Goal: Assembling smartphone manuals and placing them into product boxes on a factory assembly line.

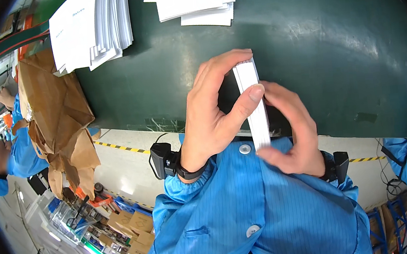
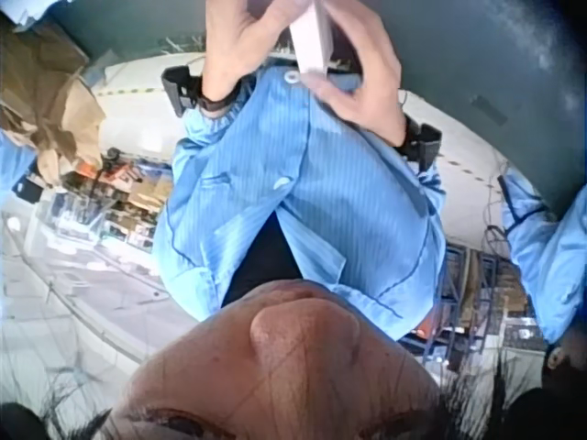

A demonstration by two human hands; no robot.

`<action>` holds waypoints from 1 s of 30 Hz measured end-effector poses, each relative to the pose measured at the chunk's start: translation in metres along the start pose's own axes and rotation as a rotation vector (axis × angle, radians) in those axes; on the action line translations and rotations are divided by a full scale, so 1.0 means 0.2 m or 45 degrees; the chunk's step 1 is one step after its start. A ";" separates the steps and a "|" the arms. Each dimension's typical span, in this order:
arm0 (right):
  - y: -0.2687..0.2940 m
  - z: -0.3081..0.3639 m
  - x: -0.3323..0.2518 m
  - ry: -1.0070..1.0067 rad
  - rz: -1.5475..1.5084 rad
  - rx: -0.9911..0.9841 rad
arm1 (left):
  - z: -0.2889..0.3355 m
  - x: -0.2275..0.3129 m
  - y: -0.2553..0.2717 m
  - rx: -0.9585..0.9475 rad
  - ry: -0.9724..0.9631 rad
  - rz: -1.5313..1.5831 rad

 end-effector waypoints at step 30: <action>0.21 0.18 0.15 -0.492 -0.409 0.551 | 0.04 0.00 0.02 0.052 -0.026 0.069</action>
Point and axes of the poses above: each hand's wrist, its own z-axis away from the middle knuckle, its own y-axis out of the back of the hand, x = y × z, the point moved 9 cm from there along -z, towards the middle knuckle, and after that the axes turned 1 degree about -x, right-handed, at the moved point
